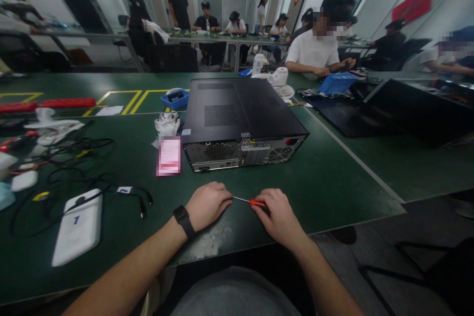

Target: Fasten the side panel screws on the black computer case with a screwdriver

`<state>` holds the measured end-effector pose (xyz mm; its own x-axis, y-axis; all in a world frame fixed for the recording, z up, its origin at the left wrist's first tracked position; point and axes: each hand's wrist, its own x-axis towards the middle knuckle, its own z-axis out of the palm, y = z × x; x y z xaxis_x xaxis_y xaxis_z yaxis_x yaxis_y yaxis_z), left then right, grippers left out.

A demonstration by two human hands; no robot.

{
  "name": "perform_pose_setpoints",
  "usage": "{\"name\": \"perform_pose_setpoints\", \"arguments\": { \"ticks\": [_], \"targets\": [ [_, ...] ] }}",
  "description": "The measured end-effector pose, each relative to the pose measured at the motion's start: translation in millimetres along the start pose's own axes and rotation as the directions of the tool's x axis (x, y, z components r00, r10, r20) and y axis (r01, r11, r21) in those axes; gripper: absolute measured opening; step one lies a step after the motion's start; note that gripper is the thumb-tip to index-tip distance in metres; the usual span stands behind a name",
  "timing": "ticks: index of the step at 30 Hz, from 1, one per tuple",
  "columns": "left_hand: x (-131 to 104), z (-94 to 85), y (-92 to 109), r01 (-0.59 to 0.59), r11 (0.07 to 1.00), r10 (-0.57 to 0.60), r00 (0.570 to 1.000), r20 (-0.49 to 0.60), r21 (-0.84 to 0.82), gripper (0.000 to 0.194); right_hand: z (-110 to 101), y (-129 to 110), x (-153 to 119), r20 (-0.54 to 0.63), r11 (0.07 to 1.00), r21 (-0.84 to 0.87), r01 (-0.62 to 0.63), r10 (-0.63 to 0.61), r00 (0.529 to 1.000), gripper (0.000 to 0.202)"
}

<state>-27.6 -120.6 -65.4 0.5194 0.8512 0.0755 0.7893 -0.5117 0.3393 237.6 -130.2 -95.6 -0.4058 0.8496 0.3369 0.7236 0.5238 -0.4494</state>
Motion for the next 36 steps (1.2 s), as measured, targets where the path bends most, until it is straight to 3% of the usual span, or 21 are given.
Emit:
{"name": "perform_pose_setpoints", "arguments": {
  "ticks": [5,11,17,22,26,31,36],
  "targets": [
    [4.1,-0.4,1.9,0.015,1.0,-0.015,1.0,-0.003,-0.007,0.021,0.8,2.5,-0.6,-0.054,0.999,0.046,-0.018,0.02,0.998,0.019],
    [8.9,-1.9,6.8,0.02,0.999,-0.019,1.0,0.007,-0.028,0.047,0.2,5.6,-0.5,-0.134,0.993,0.081,-0.084,0.094,0.987,0.023],
    [13.5,-4.3,9.8,0.011,1.0,-0.011,1.0,0.028,-0.022,0.034,-0.1,6.3,-1.1,-0.164,0.988,0.105,-0.111,0.127,0.978,0.024],
    [17.8,-5.7,8.7,-0.068,0.997,0.069,0.995,0.071,-0.027,0.019,-0.9,6.1,0.4,-0.18,0.987,0.116,-0.11,0.13,0.975,0.025],
    [21.1,-3.0,9.6,-0.089,0.995,0.093,0.992,0.086,-0.044,0.023,-1.4,6.4,1.1,-0.181,0.986,0.124,-0.112,0.133,0.974,0.026],
    [26.3,-2.3,9.5,-0.062,0.985,0.067,0.997,0.028,-0.159,0.021,-4.3,4.3,2.2,-0.181,0.981,0.151,-0.124,0.15,0.972,0.026],
    [39.8,-14.8,8.8,-0.027,0.916,-0.006,0.997,-0.08,-0.4,0.017,-7.2,-5.7,4.5,-0.229,0.965,0.222,-0.14,0.191,0.954,0.027]
  ]
}}
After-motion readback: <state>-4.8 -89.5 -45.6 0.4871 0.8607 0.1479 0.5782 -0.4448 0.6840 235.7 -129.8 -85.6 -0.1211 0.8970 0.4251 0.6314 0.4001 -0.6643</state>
